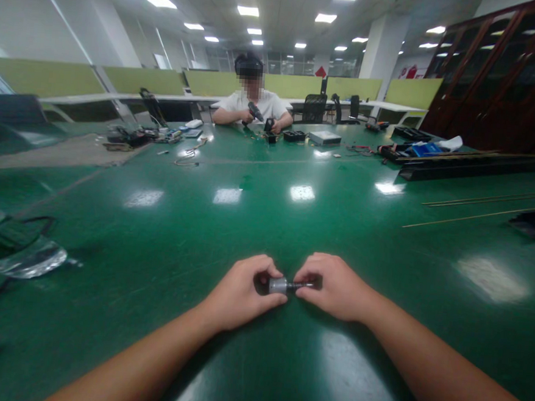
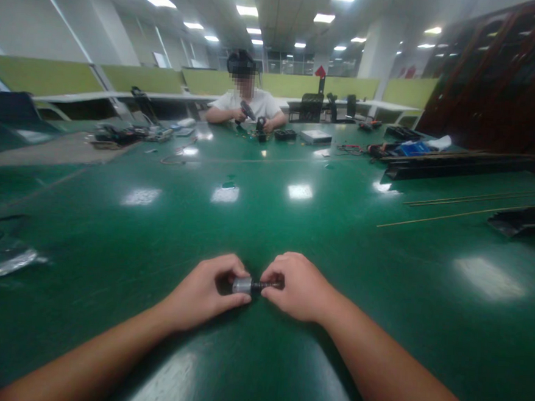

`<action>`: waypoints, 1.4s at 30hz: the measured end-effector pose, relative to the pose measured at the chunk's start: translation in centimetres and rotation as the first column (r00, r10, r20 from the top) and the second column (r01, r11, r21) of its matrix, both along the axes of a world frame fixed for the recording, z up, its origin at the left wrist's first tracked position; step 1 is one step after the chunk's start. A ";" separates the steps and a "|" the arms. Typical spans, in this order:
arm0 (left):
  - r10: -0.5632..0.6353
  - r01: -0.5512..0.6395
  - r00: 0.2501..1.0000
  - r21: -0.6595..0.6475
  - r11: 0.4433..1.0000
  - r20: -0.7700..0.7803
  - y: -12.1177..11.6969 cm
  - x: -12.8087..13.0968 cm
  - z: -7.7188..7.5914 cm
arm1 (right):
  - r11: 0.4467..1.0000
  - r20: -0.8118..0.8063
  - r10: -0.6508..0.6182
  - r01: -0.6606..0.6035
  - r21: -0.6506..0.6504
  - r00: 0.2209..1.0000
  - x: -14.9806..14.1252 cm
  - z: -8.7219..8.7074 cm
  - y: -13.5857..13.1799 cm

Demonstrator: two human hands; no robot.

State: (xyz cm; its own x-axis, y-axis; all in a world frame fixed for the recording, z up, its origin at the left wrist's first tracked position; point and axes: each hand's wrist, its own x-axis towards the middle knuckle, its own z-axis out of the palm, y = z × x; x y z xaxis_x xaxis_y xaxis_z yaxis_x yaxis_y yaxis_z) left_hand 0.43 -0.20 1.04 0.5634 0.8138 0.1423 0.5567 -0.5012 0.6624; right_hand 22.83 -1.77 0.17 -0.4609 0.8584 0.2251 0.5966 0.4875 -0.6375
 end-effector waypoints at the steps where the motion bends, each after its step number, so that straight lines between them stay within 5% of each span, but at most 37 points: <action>1: 0.001 -0.001 1.000 0.000 1.000 -0.001 0.0 0.0 0.0 | 1.000 0.001 0.001 -0.001 -0.001 1.000 0.0 0.0 0.0; 42: -0.008 0.008 1.000 0.000 1.000 -0.003 0.1 -0.2 -0.2 | 0.999 0.040 -0.012 0.014 -0.035 0.999 1.2 0.5 0.1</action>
State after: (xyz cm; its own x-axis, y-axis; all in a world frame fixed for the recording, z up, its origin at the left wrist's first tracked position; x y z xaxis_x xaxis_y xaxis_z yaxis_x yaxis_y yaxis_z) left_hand 0.27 -0.12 0.85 0.5704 0.8093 0.1402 0.5547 -0.5054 0.6610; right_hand 24.01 -1.71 0.71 -0.4574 0.8716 0.1763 0.6278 0.4569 -0.6302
